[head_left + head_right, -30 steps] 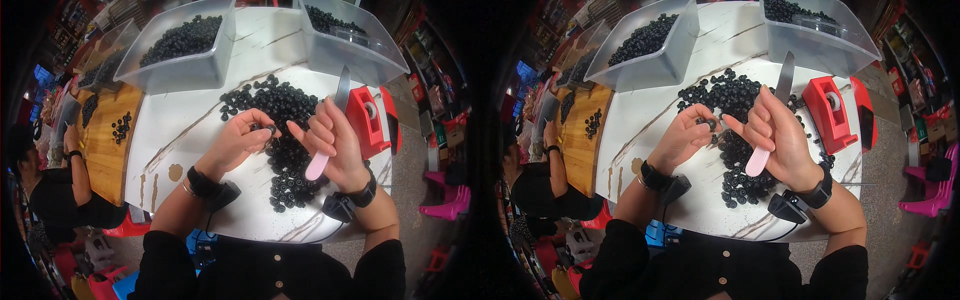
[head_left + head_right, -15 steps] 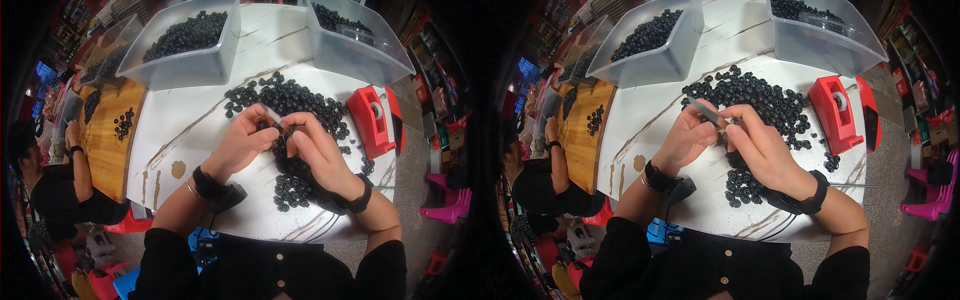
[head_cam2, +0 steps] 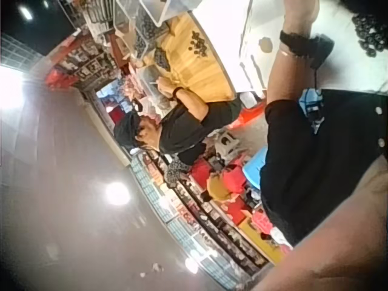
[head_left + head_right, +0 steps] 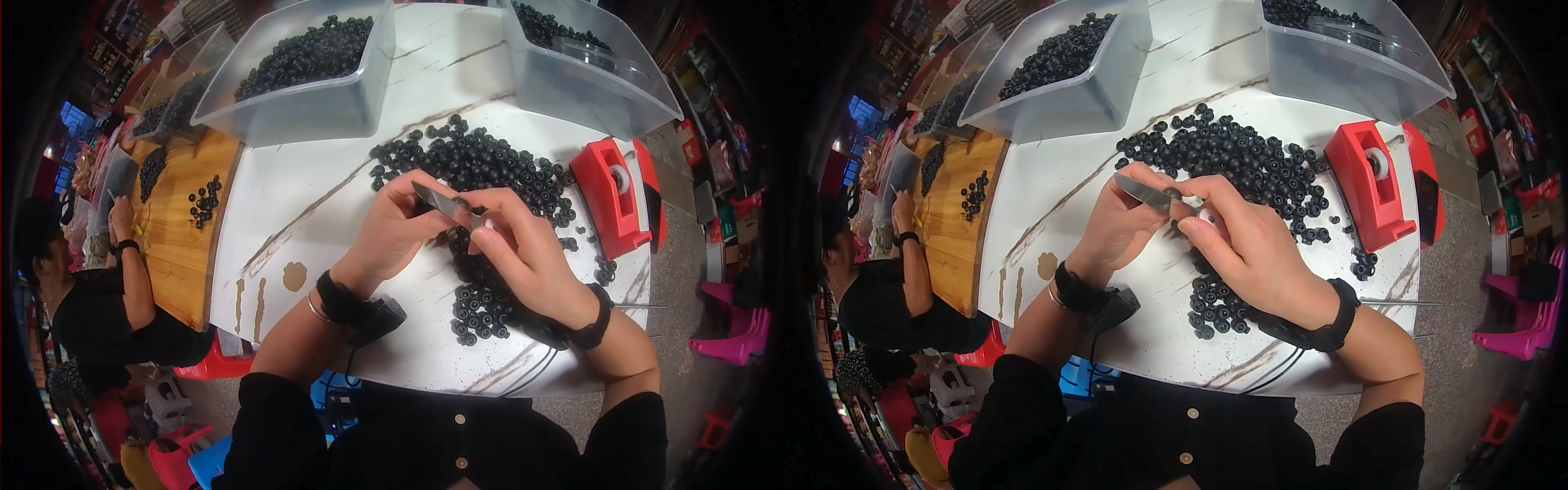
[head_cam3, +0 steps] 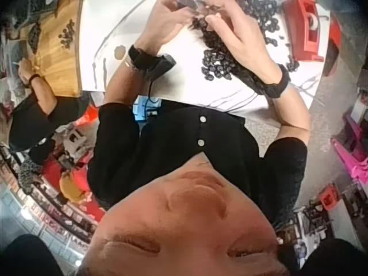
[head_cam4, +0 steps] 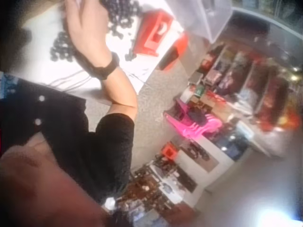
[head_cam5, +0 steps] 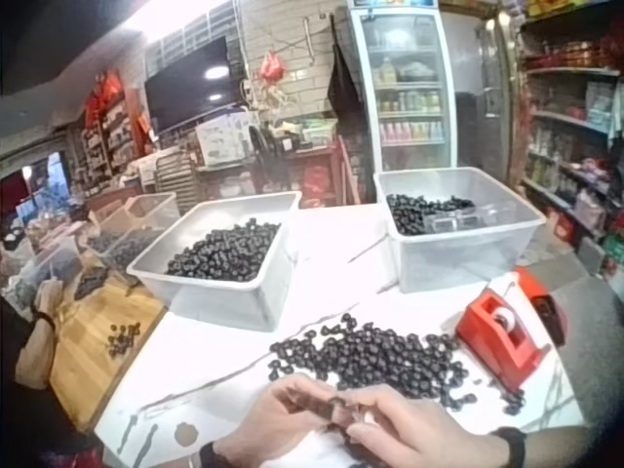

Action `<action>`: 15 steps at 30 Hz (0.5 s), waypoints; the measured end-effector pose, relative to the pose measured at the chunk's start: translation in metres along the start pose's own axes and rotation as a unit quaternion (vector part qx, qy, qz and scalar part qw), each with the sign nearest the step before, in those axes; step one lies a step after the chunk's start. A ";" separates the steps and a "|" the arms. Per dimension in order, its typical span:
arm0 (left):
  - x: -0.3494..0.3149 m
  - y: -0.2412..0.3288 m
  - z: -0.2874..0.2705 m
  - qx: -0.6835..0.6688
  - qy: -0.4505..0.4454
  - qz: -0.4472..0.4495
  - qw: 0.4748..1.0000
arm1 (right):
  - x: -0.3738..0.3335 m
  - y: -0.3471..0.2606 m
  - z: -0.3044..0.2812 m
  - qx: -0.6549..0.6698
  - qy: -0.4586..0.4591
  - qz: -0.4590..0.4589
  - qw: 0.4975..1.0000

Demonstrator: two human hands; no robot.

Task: Trim and process small black components using a utility knife on a workbench.

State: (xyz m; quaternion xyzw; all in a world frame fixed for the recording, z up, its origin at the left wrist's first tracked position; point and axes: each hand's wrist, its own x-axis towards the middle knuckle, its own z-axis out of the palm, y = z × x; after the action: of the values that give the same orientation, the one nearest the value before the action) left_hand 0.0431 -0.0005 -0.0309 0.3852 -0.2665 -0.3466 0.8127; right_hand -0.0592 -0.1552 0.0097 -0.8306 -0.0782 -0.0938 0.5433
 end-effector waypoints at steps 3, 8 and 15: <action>0.001 -0.001 -0.001 0.004 -0.007 0.004 1.000 | 0.000 0.001 0.000 0.000 -0.003 0.004 1.000; 0.002 -0.002 -0.001 0.018 0.004 0.013 1.000 | 0.001 0.003 0.002 0.026 0.008 -0.008 1.000; 0.003 -0.002 -0.004 0.040 -0.023 0.017 0.999 | 0.000 0.006 0.001 0.094 -0.020 0.027 0.995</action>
State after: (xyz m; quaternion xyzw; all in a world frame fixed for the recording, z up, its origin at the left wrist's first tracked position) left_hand 0.0466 -0.0016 -0.0340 0.4048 -0.3048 -0.3309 0.7961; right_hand -0.0573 -0.1566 0.0045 -0.7792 -0.0754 -0.0544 0.6198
